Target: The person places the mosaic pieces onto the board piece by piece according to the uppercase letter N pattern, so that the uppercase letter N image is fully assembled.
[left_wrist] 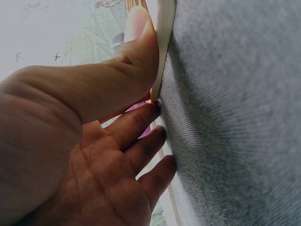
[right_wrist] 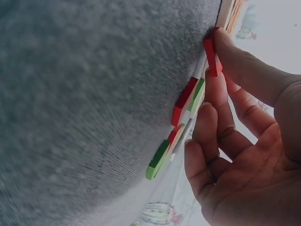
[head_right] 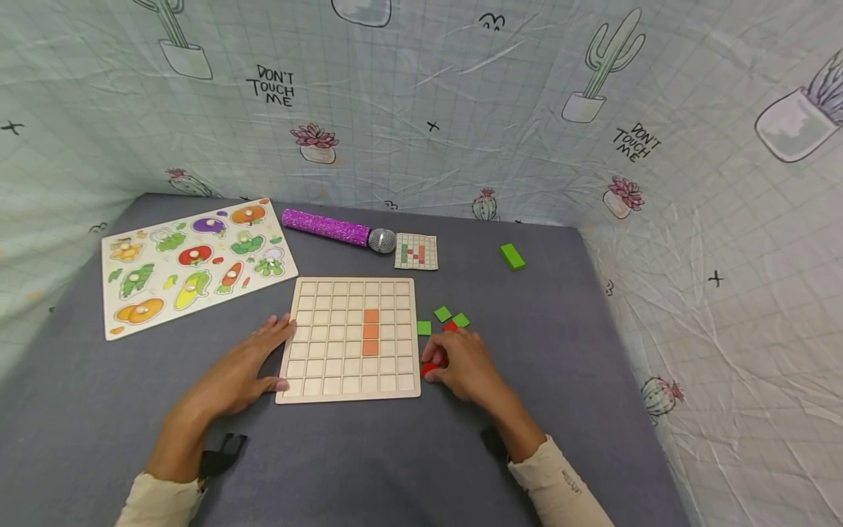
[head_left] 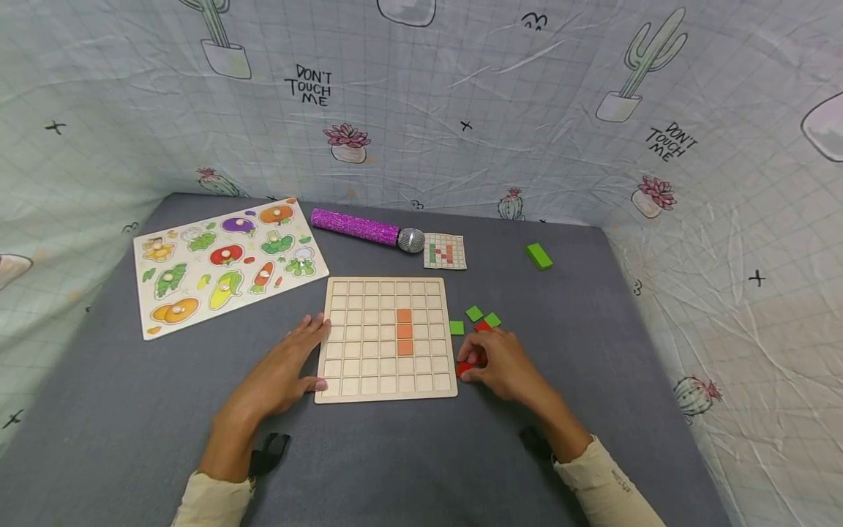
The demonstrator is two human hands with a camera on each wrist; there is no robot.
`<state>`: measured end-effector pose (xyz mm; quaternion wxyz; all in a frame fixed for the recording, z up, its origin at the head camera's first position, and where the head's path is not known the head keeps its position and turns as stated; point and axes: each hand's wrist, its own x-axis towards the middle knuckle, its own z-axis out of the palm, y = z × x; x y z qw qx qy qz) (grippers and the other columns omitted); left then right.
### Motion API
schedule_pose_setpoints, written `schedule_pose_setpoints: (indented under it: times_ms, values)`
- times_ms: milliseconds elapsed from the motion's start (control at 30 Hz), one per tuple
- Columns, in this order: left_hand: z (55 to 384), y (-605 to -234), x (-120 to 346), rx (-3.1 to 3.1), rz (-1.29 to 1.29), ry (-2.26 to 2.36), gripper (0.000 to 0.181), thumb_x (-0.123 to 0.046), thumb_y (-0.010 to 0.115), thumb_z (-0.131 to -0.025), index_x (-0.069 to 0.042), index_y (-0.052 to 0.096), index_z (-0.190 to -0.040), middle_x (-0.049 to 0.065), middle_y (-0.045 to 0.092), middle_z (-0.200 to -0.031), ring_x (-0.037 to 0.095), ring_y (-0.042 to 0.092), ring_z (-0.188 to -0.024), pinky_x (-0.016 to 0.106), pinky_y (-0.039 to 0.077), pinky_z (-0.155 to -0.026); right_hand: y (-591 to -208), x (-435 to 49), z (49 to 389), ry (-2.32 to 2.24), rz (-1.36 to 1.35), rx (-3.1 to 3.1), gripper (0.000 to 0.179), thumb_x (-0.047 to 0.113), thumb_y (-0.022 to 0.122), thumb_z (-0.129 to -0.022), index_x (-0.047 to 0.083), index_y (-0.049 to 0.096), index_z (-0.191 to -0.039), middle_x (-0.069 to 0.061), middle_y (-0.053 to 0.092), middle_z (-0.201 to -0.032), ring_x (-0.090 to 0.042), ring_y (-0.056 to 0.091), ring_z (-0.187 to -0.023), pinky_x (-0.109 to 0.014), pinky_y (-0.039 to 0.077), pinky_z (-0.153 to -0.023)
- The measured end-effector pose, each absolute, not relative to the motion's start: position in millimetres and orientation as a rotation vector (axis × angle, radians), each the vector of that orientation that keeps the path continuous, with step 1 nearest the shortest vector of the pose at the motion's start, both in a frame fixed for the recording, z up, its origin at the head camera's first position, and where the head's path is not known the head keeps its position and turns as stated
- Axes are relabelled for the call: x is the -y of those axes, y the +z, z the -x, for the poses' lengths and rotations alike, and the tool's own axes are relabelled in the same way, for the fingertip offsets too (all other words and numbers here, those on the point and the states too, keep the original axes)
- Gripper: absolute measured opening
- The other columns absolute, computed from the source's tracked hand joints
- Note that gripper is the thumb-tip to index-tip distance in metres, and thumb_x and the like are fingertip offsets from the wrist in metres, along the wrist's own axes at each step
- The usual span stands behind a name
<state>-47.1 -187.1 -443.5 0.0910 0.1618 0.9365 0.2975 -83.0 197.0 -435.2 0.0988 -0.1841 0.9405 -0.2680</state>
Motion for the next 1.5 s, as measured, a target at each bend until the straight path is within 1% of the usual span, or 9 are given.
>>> schedule_pose_setpoints:
  times_ms: [233, 467, 600, 800, 867, 967, 1167, 1367, 1500]
  values:
    - [46.9, -444.4, 187.2, -2.778, -0.47, 0.898, 0.098, -0.01, 0.09, -0.082, 0.003, 0.037, -0.163, 0.023, 0.03, -0.173, 0.049, 0.022, -0.162, 0.068, 0.023, -0.129, -432.3, -198.8, 83.7, -0.856, 0.591, -2.791, 0.02, 0.013, 0.092, -0.082, 0.02, 0.075, -0.088, 0.012, 0.059, -0.07, -0.014, 0.056, -0.078, -0.032, 0.043, -0.081]
    - [46.7, -444.7, 187.4, -2.784, -0.478, 0.9, 0.098, -0.01, 0.09, -0.082, 0.004, 0.037, -0.162, 0.024, 0.031, -0.173, 0.049, 0.023, -0.162, 0.068, 0.023, -0.129, -427.6, -192.0, 83.9, -0.962, 0.596, -2.785, 0.017, 0.015, 0.091, -0.085, 0.018, 0.076, -0.092, 0.013, 0.064, -0.071, -0.005, 0.058, -0.068, -0.025, 0.05, -0.069]
    - [46.6, -445.1, 187.8, -2.785, -0.483, 0.901, 0.097, -0.01, 0.09, -0.082, 0.004, 0.037, -0.162, 0.024, 0.031, -0.173, 0.049, 0.023, -0.162, 0.068, 0.023, -0.129, -426.8, -183.2, 83.4, -0.99, 0.581, -2.773, 0.016, 0.014, 0.091, -0.085, 0.018, 0.076, -0.09, 0.013, 0.066, -0.072, -0.005, 0.057, -0.067, -0.024, 0.049, -0.064]
    - [46.7, -445.3, 188.3, -2.789, -0.49, 0.896, 0.096, -0.01, 0.09, -0.083, 0.004, 0.037, -0.162, 0.024, 0.03, -0.173, 0.049, 0.023, -0.162, 0.068, 0.023, -0.129, -427.2, -167.1, 83.1, -1.003, 0.594, -2.742, 0.017, 0.012, 0.09, -0.085, 0.019, 0.075, -0.087, 0.011, 0.068, -0.073, -0.01, 0.061, -0.074, -0.026, 0.049, -0.067]
    - [46.7, -445.1, 188.4, -2.79, -0.493, 0.896, 0.096, -0.01, 0.09, -0.082, 0.004, 0.037, -0.162, 0.024, 0.03, -0.173, 0.049, 0.023, -0.162, 0.068, 0.024, -0.129, -427.7, -162.2, 82.8, -0.999, 0.588, -2.731, 0.016, 0.013, 0.09, -0.086, 0.019, 0.075, -0.087, 0.011, 0.067, -0.074, -0.013, 0.06, -0.079, -0.026, 0.049, -0.07]
    - [46.5, -444.9, 188.3, -2.791, -0.498, 0.895, 0.096, -0.01, 0.089, -0.083, 0.004, 0.037, -0.162, 0.024, 0.03, -0.173, 0.049, 0.023, -0.161, 0.068, 0.024, -0.128, -428.1, -155.3, 81.9, -0.986, 0.57, -2.726, 0.017, 0.014, 0.089, -0.086, 0.02, 0.073, -0.086, 0.011, 0.066, -0.073, -0.015, 0.058, -0.083, -0.028, 0.047, -0.07]
    - [46.4, -445.3, 187.9, -2.792, -0.496, 0.89, 0.096, -0.011, 0.09, -0.083, 0.004, 0.037, -0.162, 0.024, 0.031, -0.173, 0.049, 0.023, -0.161, 0.069, 0.024, -0.128, -431.1, -141.9, 83.6, -0.954, 0.595, -2.745, 0.018, 0.014, 0.09, -0.085, 0.02, 0.074, -0.084, 0.01, 0.066, -0.073, -0.014, 0.059, -0.079, -0.029, 0.045, -0.072]
    - [45.7, -445.2, 188.0, -2.784, -0.502, 0.91, 0.095, -0.01, 0.089, -0.083, 0.005, 0.037, -0.162, 0.025, 0.03, -0.172, 0.05, 0.023, -0.161, 0.07, 0.023, -0.128, -434.4, -130.4, 85.6, -0.913, 0.611, -2.791, 0.016, 0.015, 0.09, -0.085, 0.02, 0.075, -0.084, 0.011, 0.067, -0.072, -0.012, 0.058, -0.077, -0.028, 0.043, -0.069]
    - [45.6, -445.0, 187.7, -2.778, -0.506, 0.929, 0.095, -0.009, 0.088, -0.083, 0.005, 0.037, -0.162, 0.026, 0.03, -0.172, 0.05, 0.022, -0.161, 0.07, 0.023, -0.127, -434.1, -123.4, 86.0, -0.904, 0.631, -2.8, 0.017, 0.015, 0.09, -0.085, 0.02, 0.074, -0.084, 0.01, 0.066, -0.073, -0.012, 0.057, -0.077, -0.03, 0.043, -0.073]
